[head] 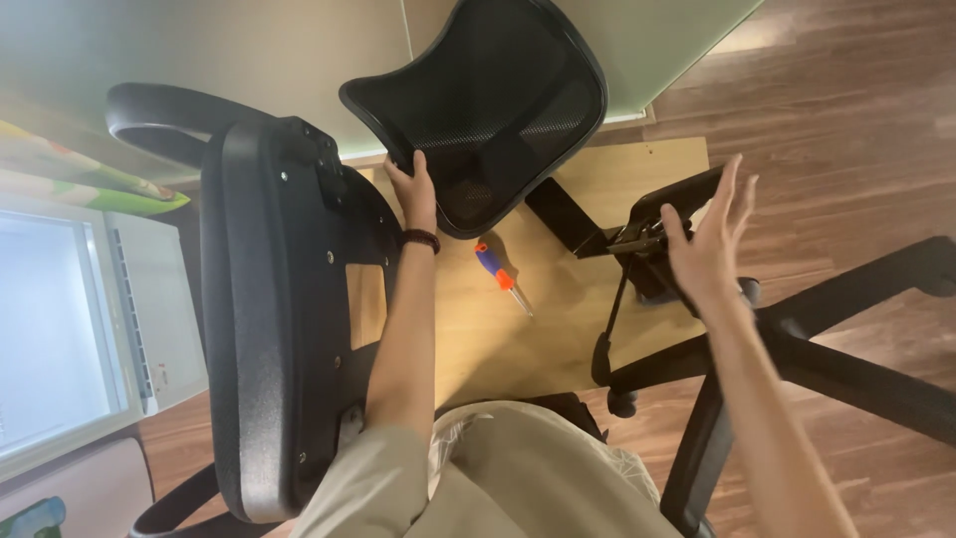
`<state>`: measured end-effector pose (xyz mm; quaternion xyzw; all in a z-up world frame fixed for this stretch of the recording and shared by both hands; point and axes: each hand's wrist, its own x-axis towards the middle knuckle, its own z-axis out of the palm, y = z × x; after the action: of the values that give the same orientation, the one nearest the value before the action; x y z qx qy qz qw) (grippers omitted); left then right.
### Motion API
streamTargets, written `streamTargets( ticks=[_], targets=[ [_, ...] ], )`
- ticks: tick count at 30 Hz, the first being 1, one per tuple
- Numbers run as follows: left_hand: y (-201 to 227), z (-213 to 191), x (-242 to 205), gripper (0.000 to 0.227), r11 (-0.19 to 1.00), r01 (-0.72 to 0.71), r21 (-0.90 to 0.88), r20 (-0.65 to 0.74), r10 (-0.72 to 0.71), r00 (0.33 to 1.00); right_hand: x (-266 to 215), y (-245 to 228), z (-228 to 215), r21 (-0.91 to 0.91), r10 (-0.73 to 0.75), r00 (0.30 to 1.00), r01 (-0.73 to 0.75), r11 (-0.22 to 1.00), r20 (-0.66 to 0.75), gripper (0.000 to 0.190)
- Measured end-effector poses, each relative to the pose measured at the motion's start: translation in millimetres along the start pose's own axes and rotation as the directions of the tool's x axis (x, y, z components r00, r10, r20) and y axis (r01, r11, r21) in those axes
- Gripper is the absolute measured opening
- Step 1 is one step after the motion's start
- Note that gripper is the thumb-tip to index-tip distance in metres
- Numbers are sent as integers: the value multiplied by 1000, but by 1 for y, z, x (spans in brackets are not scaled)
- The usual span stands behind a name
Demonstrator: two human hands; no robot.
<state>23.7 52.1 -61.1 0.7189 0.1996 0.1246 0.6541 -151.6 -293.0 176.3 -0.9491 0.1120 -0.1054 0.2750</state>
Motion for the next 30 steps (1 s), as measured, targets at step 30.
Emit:
streamTargets(
  ticks=[30],
  targets=[
    [51, 27, -2, 51, 854, 311, -417, 121, -287, 950, 32, 78, -37, -69, 603, 781, -601, 796, 162, 53]
  ],
)
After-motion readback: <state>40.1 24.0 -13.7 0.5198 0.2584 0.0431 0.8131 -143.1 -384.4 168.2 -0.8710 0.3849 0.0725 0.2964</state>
